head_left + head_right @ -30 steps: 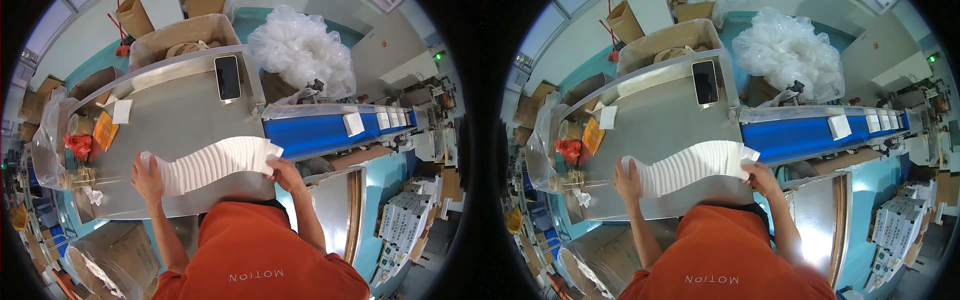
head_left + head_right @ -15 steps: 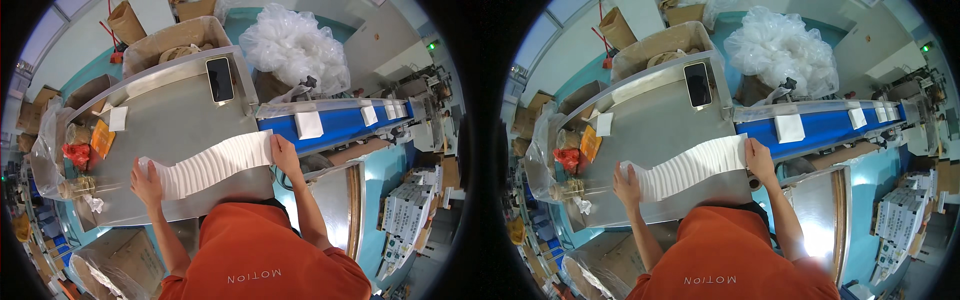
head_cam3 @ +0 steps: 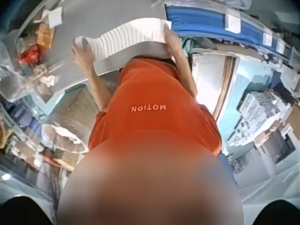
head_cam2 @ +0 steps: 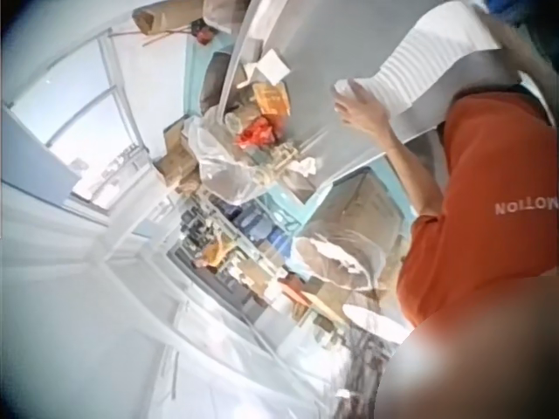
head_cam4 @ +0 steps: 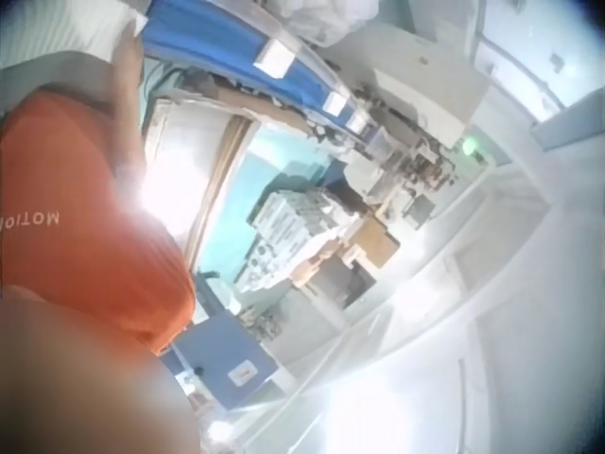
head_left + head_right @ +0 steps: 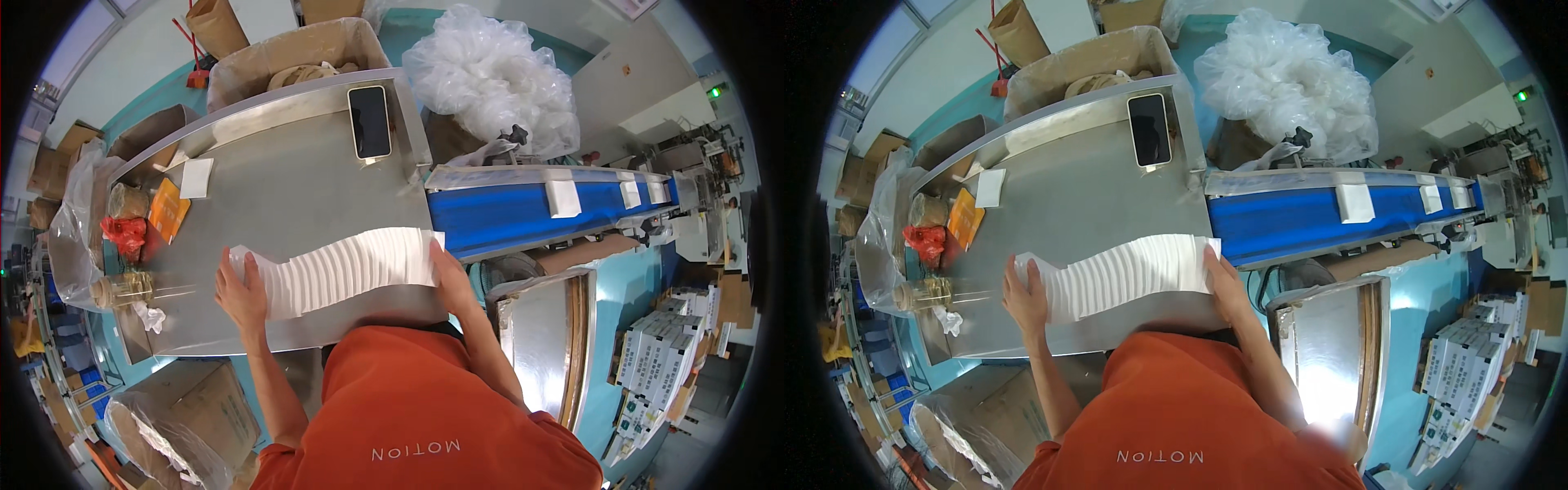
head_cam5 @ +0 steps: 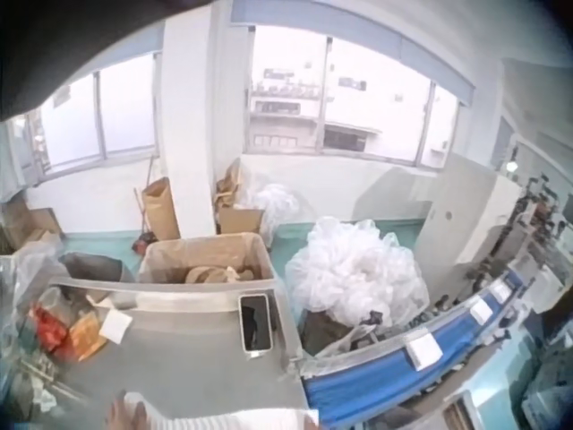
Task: Taking stacks of napkins from the machine and placing them onto the packaging conveyor belt.
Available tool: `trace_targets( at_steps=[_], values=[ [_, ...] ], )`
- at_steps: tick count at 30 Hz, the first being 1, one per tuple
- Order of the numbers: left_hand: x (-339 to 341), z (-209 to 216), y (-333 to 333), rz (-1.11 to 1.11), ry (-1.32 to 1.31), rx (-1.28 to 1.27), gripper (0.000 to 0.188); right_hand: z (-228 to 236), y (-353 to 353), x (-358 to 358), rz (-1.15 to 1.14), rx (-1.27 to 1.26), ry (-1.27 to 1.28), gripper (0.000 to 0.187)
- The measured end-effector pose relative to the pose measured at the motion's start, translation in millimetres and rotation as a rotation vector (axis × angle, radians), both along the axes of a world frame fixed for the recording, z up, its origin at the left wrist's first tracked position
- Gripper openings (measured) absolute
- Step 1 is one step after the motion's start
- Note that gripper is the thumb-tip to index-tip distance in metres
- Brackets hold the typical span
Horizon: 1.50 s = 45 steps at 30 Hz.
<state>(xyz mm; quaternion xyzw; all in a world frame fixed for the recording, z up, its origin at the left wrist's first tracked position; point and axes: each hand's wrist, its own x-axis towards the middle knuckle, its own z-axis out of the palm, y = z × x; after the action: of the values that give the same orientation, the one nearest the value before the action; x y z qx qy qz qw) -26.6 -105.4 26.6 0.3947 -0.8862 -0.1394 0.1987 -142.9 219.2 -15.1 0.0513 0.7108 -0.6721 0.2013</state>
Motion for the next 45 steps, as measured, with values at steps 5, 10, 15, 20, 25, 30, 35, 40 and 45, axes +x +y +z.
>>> trace_targets(
  at_steps=[5,10,15,20,25,30,35,40,45],
  values=[
    [-1.4,-0.7,-0.8,-0.006,-0.007,-0.003,0.049,20.6,33.9,-16.7,0.201,-0.162,-0.564,0.046],
    [-2.5,1.1,0.4,-0.019,-0.015,0.001,0.050,20.0,30.6,-10.8,0.072,-0.264,-0.548,0.042],
    [-0.5,0.2,1.7,-0.017,0.003,0.025,0.052,23.0,41.9,-15.9,0.110,-0.219,-0.569,0.039],
    [1.6,6.9,3.2,-0.062,-0.034,0.079,0.060,3.9,52.6,-17.5,0.162,-0.107,-0.465,0.034],
    [0.7,2.6,4.6,-0.054,-0.045,0.074,0.063,27.0,26.0,-30.9,-0.188,-0.336,-0.398,0.037],
    [1.1,7.1,7.2,-0.049,-0.067,0.026,0.062,27.2,-5.8,-18.5,0.048,0.090,-0.041,0.045],
    [3.5,5.8,8.7,-0.075,-0.027,0.065,0.070,13.3,33.7,-8.4,0.088,-0.076,-0.289,0.033],
    [2.6,10.5,10.7,-0.117,-0.016,0.117,0.075,40.9,-0.2,-13.1,-0.008,0.066,-0.028,0.034],
    [6.6,8.3,13.3,-0.074,0.057,0.182,0.076,26.7,-0.5,-12.0,0.044,-0.032,-0.243,0.034]
  ],
)
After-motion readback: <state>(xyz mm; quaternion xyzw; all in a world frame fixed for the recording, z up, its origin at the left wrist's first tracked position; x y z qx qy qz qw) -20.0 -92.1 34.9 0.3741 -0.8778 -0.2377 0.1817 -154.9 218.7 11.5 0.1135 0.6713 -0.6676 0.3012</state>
